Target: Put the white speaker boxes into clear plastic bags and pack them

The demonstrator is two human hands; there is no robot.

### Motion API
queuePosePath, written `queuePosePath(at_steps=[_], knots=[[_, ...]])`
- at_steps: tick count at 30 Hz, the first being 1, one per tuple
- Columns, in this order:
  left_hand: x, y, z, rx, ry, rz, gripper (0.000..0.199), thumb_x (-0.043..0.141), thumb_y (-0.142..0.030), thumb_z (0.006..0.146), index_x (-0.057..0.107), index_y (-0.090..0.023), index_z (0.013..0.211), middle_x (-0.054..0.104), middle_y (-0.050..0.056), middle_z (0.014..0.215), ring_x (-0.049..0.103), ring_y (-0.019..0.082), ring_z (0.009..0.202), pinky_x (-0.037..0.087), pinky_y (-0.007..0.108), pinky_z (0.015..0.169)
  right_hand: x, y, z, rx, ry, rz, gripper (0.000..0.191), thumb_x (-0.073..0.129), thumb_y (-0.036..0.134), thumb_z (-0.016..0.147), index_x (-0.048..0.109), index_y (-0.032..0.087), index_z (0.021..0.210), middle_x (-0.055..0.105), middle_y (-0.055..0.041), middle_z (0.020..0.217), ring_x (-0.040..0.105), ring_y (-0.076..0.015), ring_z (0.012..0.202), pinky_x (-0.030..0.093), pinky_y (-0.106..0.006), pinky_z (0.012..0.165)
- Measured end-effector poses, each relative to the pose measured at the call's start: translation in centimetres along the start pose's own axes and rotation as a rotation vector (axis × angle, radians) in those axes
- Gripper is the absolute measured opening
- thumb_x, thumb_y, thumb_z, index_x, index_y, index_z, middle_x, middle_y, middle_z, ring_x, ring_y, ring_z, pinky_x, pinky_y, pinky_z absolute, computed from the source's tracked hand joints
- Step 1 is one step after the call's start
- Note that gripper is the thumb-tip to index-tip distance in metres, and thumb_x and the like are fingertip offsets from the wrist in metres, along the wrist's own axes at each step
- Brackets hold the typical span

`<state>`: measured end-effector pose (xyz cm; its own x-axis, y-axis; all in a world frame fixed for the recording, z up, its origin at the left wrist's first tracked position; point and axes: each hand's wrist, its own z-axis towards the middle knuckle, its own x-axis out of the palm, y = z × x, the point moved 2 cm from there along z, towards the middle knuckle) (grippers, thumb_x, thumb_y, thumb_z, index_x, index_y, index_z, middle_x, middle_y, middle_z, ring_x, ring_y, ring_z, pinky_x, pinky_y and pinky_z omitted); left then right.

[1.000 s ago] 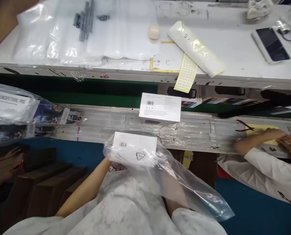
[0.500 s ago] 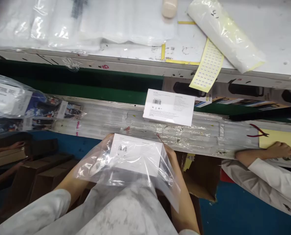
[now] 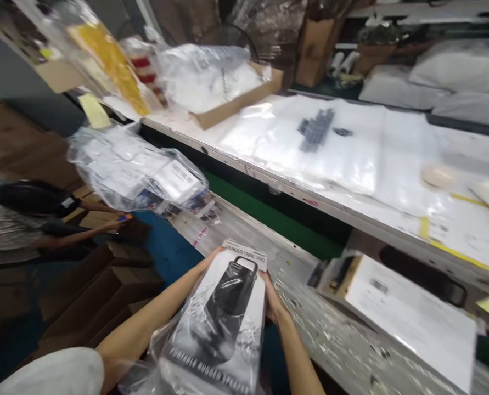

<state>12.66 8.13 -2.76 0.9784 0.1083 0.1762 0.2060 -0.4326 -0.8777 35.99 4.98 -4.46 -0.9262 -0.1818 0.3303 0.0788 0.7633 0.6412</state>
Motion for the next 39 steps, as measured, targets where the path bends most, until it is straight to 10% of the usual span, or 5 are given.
queuePosePath(at_steps=[8,15,21,27,39], knots=[[-24.2,-13.1,-8.7,0.49,-0.439,0.048,0.075,0.078,-0.077,0.071,0.074,-0.02,0.119,0.077,0.016,0.122,0.068,0.04,0.125,0.058,0.052,0.102,22.6,4.7,5.7,-0.801,0.181,-0.432,0.138,0.092,0.033,0.064,0.005,0.033,0.171,0.022,-0.0126,0.177,0.027,-0.0386,0.162,0.024,-0.062,0.131],[-30.7,-16.3,-4.7,0.729,-0.767,0.447,0.037,0.062,-0.05,0.096,0.078,-0.02,0.109,0.075,0.014,0.135,0.068,0.031,0.129,0.047,0.047,0.118,32.0,3.7,12.0,-1.108,0.001,-0.807,0.093,0.084,0.016,0.076,0.046,0.039,0.158,-0.003,-0.0038,0.18,0.006,-0.0471,0.165,0.034,-0.067,0.127],[-31.3,-13.5,-1.8,0.851,-0.78,0.778,0.026,0.056,-0.039,0.1,0.076,-0.024,0.109,0.076,0.011,0.131,0.056,0.035,0.144,0.033,0.057,0.128,30.2,8.7,8.7,-1.22,-0.136,-0.856,0.062,0.064,0.015,0.087,0.061,0.04,0.144,0.036,-0.0038,0.17,0.04,-0.0341,0.156,0.044,-0.057,0.123],[-29.3,-14.4,-4.2,0.734,-0.895,0.677,0.034,0.057,-0.047,0.1,0.07,-0.025,0.123,0.057,0.014,0.154,0.046,0.041,0.15,0.042,0.06,0.121,19.9,30.7,4.8,-1.239,-0.89,-0.857,0.019,0.055,0.036,0.098,0.069,0.024,0.103,0.066,-0.0125,0.12,0.058,-0.0297,0.123,0.045,-0.048,0.113],[-9.4,-25.7,-3.2,0.922,-0.209,0.418,0.02,0.056,-0.037,0.104,0.07,-0.027,0.113,0.071,0.007,0.113,0.068,0.026,0.113,0.056,0.043,0.103,12.9,42.7,2.9,-1.052,-0.907,-1.0,0.036,0.041,0.037,0.103,0.069,0.018,0.092,0.069,-0.018,0.107,0.059,-0.0325,0.108,0.041,-0.048,0.101]])
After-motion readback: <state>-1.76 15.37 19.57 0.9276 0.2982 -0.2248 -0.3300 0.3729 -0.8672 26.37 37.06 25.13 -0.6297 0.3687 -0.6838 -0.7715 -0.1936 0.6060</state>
